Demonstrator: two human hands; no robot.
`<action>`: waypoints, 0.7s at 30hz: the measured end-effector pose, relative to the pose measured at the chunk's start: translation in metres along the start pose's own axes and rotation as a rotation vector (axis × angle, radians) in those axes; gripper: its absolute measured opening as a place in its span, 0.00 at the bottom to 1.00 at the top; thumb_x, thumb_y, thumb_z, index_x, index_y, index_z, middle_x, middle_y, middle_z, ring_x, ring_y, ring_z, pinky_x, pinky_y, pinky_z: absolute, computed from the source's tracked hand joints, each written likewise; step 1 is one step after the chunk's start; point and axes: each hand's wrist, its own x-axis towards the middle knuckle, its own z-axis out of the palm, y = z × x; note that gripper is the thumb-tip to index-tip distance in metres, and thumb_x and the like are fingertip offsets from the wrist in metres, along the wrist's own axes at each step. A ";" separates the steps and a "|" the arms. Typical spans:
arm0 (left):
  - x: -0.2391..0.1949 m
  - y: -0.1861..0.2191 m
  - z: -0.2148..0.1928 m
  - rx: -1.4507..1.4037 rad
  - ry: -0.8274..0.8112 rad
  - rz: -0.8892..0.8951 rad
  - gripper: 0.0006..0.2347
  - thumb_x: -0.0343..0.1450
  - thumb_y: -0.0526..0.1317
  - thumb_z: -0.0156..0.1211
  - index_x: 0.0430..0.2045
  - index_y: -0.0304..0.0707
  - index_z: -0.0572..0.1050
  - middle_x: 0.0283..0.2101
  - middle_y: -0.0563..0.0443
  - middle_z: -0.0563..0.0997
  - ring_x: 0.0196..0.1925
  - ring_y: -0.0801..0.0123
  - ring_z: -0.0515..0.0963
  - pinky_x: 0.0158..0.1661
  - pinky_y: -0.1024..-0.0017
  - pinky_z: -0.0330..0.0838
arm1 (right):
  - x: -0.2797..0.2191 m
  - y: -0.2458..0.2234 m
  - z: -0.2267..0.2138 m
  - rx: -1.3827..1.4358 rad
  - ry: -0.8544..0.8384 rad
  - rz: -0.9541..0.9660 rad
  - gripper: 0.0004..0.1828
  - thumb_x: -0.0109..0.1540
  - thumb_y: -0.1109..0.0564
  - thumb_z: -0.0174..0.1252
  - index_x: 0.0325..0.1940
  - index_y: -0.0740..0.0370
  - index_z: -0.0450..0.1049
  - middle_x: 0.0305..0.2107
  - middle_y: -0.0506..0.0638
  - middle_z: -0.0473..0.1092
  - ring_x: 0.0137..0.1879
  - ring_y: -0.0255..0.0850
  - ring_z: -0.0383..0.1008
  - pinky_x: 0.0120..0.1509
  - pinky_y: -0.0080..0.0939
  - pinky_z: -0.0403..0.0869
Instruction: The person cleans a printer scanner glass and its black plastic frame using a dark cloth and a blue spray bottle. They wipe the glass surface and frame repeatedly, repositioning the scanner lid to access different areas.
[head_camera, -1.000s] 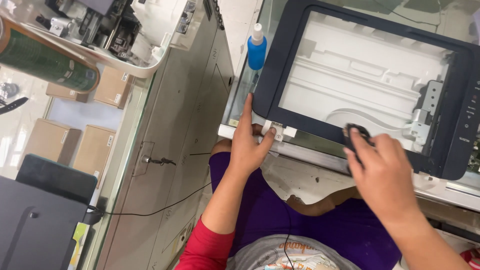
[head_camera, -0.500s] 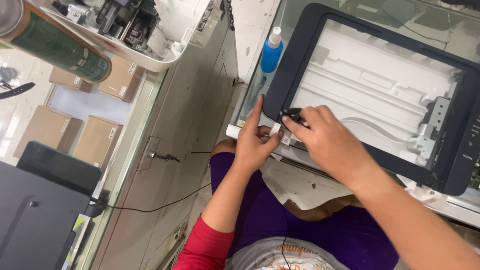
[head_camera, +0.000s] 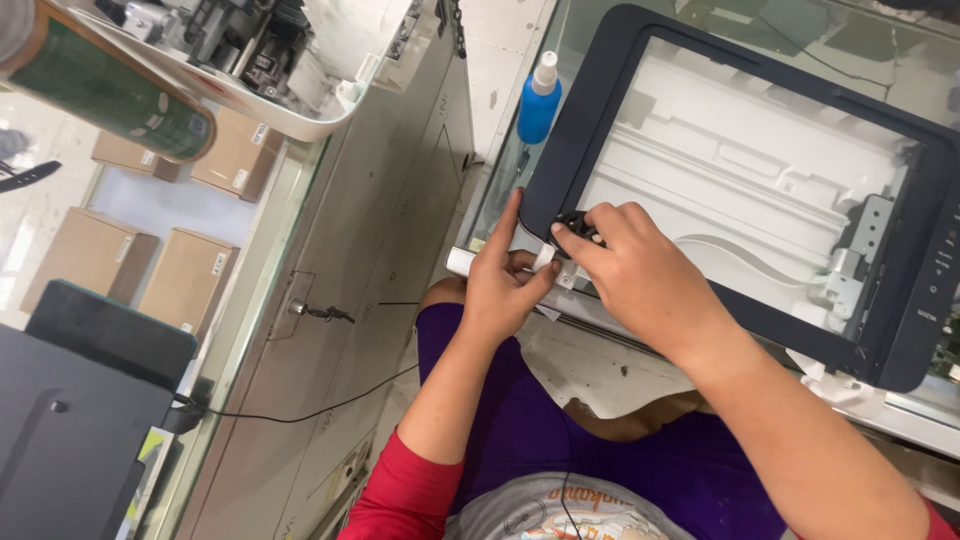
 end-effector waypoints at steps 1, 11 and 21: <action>0.001 -0.001 -0.002 -0.007 0.002 0.001 0.38 0.69 0.30 0.64 0.76 0.38 0.50 0.30 0.39 0.84 0.19 0.73 0.78 0.19 0.76 0.72 | 0.010 -0.004 0.000 0.001 0.008 -0.006 0.16 0.67 0.60 0.53 0.58 0.52 0.78 0.44 0.55 0.71 0.52 0.46 0.75 0.55 0.39 0.76; -0.004 0.001 0.001 0.019 -0.016 0.018 0.37 0.70 0.31 0.64 0.75 0.37 0.50 0.31 0.38 0.85 0.21 0.73 0.78 0.22 0.76 0.74 | 0.005 0.015 -0.009 0.056 -0.164 -0.033 0.17 0.66 0.59 0.53 0.57 0.46 0.78 0.48 0.56 0.73 0.57 0.50 0.75 0.58 0.42 0.79; -0.008 0.022 0.003 -0.002 -0.023 0.016 0.40 0.69 0.32 0.64 0.75 0.33 0.44 0.57 0.29 0.72 0.34 0.60 0.84 0.28 0.70 0.81 | 0.019 0.017 -0.005 0.193 0.018 -0.043 0.17 0.66 0.59 0.55 0.57 0.47 0.80 0.47 0.57 0.72 0.57 0.53 0.74 0.59 0.46 0.78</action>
